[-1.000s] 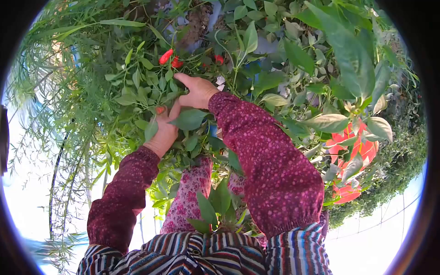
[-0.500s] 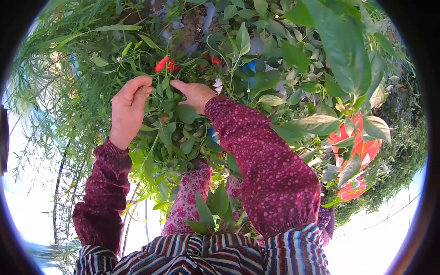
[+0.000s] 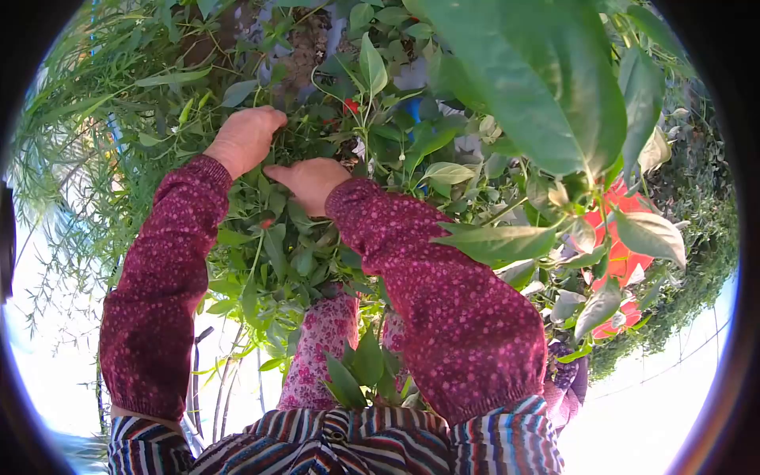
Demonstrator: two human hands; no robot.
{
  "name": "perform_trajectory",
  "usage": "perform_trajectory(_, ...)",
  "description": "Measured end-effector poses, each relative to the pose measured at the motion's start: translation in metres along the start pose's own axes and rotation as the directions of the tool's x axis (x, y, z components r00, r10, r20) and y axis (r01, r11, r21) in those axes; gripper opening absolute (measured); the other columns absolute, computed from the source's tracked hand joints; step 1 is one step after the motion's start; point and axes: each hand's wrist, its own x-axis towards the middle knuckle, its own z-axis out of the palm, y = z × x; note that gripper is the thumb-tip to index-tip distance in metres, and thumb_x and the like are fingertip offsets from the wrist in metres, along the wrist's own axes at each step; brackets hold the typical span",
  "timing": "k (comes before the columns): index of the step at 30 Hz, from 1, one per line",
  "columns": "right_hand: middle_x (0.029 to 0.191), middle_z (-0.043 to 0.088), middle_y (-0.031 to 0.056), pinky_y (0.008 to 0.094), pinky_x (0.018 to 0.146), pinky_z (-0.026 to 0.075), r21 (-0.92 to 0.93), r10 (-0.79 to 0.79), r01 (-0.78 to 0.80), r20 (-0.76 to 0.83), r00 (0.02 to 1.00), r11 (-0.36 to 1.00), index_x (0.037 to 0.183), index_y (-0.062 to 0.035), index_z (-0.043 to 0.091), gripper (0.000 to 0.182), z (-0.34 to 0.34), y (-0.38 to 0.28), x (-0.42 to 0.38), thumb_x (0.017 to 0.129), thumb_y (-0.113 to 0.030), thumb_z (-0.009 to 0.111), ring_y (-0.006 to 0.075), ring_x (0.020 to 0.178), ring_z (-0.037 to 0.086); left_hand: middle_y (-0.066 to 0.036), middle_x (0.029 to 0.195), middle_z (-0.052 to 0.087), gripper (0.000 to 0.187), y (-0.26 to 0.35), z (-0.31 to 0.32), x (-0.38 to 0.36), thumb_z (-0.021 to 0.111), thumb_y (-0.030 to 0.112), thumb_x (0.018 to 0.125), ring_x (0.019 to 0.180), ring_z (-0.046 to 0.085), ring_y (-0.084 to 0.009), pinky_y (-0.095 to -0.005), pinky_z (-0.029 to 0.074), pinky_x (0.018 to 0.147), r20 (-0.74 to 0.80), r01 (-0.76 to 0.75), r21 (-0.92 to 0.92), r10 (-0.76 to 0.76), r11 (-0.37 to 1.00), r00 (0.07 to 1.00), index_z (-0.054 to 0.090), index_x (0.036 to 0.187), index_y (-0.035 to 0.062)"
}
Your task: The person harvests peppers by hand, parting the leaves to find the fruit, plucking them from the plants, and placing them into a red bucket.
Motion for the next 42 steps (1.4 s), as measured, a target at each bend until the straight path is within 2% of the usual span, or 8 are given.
perform_trajectory(5,0.102,0.061,0.0170,0.0432,0.076,0.049,0.095,0.075,-0.079,0.046,0.996,0.992,0.142,-0.0160,0.023,0.081,-0.007,-0.003,-0.001,0.073,-0.002,0.064,0.0352,0.091,0.059,-0.015,0.104,0.061,0.036,-0.034,0.006,-0.032,0.056,0.000,0.075,0.094,0.059,-0.0355,-0.0409,0.049,0.081,-0.342,0.018,-0.212,-0.091,0.977,0.935,0.058,0.111,0.0063)
perform_trajectory(8,0.105,0.060,0.0171,0.0428,0.076,0.049,0.057,0.060,-0.064,0.065,0.996,0.996,0.142,-0.0163,0.022,0.083,-0.003,-0.002,0.002,0.072,-0.001,0.064,0.0354,0.091,0.059,-0.015,0.107,0.060,0.036,-0.046,0.000,-0.037,0.055,-0.001,0.076,0.095,0.058,-0.0361,-0.0405,0.049,0.081,0.087,0.360,-0.125,-0.352,0.924,0.932,0.057,0.111,0.0069)
perform_trajectory(15,0.104,0.060,0.0172,0.0431,0.075,0.050,0.012,0.056,-0.057,0.086,0.995,0.998,0.141,-0.0148,0.023,0.085,0.000,-0.004,0.006,0.068,0.000,0.065,0.0354,0.090,0.060,-0.011,0.098,0.061,0.031,0.000,-0.017,-0.011,0.058,0.003,0.076,0.090,0.061,-0.0303,-0.0412,0.051,0.072,-0.428,0.015,-0.012,-0.019,1.000,0.904,0.057,0.106,0.0077)
perform_trajectory(17,0.102,0.060,0.0176,0.0430,0.074,0.050,-0.009,0.054,-0.054,0.097,0.994,0.999,0.142,-0.0145,0.022,0.087,-0.001,-0.006,0.008,0.067,-0.001,0.064,0.0356,0.088,0.060,-0.011,0.091,0.063,0.027,0.008,-0.006,0.004,0.060,0.003,0.074,0.084,0.064,-0.0274,-0.0390,0.052,0.068,-0.074,-0.006,0.421,0.041,0.907,0.996,0.060,0.101,0.0062)
perform_trajectory(21,0.095,0.060,0.0184,0.0425,0.069,0.050,0.013,0.047,-0.048,0.091,0.995,0.999,0.143,-0.0141,0.018,0.090,0.000,-0.007,0.009,0.066,-0.002,0.064,0.0362,0.083,0.061,-0.014,0.076,0.066,0.015,-0.013,0.003,0.014,0.065,0.008,0.074,0.078,0.067,-0.0309,-0.0358,0.053,0.069,0.210,-0.013,0.348,-0.064,0.937,0.976,0.064,0.088,0.0038)
perform_trajectory(29,0.088,0.060,0.0168,0.0427,0.065,0.050,0.002,0.011,-0.011,0.054,0.998,1.000,0.141,-0.0146,0.018,0.086,0.004,-0.002,0.010,0.071,-0.008,0.067,0.0351,0.079,0.061,-0.018,0.094,0.063,0.033,-0.009,0.020,-0.007,0.069,0.014,0.074,0.085,0.065,-0.0302,-0.0359,0.054,0.072,0.091,0.208,0.334,-0.251,0.919,0.964,0.050,0.099,0.0027)
perform_trajectory(34,0.090,0.060,0.0168,0.0432,0.066,0.050,0.025,0.018,-0.018,0.035,0.999,1.000,0.138,-0.0137,0.022,0.079,0.011,0.002,0.007,0.074,-0.013,0.068,0.0361,0.080,0.061,-0.017,0.102,0.057,0.033,-0.016,0.020,-0.038,0.064,0.008,0.074,0.092,0.059,-0.0346,-0.0413,0.049,0.078,-0.173,0.252,-0.220,-0.292,0.942,0.941,0.054,0.104,0.0026)
perform_trajectory(42,0.094,0.059,0.0178,0.0435,0.069,0.050,0.012,0.004,-0.004,0.008,1.000,1.000,0.140,-0.0138,0.021,0.078,0.014,-0.001,0.009,0.076,-0.014,0.066,0.0366,0.082,0.061,-0.014,0.112,0.052,0.038,-0.012,0.023,-0.052,0.059,0.002,0.078,0.093,0.058,-0.0369,-0.0435,0.048,0.078,-0.298,0.160,-0.439,-0.312,0.884,0.902,0.050,0.114,0.0096)
